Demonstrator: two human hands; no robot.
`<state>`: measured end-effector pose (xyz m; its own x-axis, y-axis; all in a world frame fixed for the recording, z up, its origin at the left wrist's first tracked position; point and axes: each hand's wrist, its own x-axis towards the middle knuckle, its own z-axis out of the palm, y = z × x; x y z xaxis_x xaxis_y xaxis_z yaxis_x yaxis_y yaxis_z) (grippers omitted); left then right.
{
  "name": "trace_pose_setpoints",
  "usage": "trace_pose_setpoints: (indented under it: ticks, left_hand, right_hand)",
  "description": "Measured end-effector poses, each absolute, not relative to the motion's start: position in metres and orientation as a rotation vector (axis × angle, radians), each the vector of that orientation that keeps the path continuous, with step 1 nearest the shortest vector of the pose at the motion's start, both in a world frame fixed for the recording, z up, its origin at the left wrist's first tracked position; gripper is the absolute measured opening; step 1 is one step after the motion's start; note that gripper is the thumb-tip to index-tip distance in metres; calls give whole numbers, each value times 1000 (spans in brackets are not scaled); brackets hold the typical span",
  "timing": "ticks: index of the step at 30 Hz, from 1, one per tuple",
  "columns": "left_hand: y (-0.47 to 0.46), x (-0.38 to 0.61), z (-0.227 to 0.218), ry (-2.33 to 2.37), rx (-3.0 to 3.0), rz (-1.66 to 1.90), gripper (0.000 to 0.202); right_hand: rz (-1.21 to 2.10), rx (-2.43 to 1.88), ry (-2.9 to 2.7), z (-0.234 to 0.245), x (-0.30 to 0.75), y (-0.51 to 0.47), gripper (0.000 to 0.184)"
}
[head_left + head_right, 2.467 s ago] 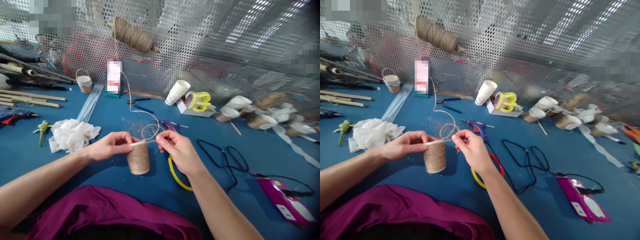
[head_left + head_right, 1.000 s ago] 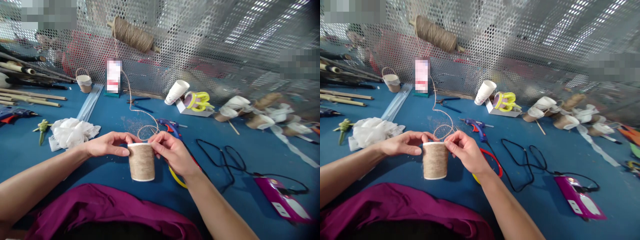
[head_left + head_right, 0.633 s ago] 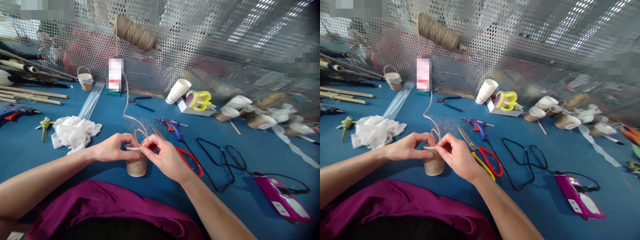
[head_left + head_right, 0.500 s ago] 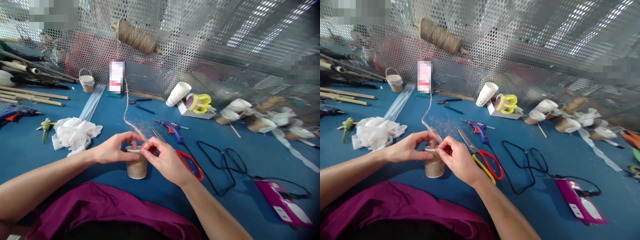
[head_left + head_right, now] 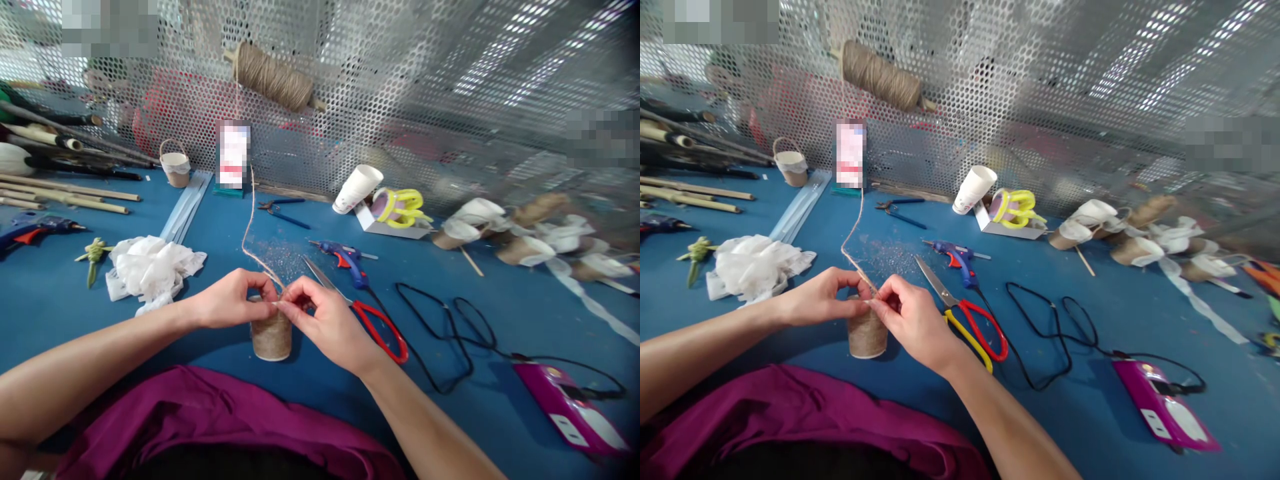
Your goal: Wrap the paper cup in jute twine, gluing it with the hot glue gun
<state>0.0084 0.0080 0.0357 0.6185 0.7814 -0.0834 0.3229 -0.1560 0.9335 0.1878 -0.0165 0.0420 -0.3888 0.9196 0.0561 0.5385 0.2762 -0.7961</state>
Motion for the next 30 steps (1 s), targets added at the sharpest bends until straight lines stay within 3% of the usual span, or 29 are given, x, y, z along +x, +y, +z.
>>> trace_pose_setpoints:
  ticks: [7, 13, 16, 21, 25, 30]
  left_hand:
    - [8, 8, 38, 898, 1698, 474, 11]
    - [3, 7, 39, 884, 1641, 455, 14]
    - [1, 8, 39, 870, 1628, 452, 16]
    - [0, 9, 38, 854, 1529, 508, 18]
    - [4, 10, 33, 884, 1322, 606, 18]
    - [7, 10, 28, 917, 1241, 688, 17]
  right_hand:
    - [1001, -1289, -1973, 49, 187, -15, 9]
    - [1390, -1220, -1388, 59, 192, 30, 13]
    - [1378, -1220, -1315, 68, 196, 67, 11]
    - [1350, -1169, -1464, 77, 183, 103, 7]
    - [1340, -1202, -1705, 69, 168, 95, 19]
    - [1118, -1295, -1892, 61, 185, 59, 6]
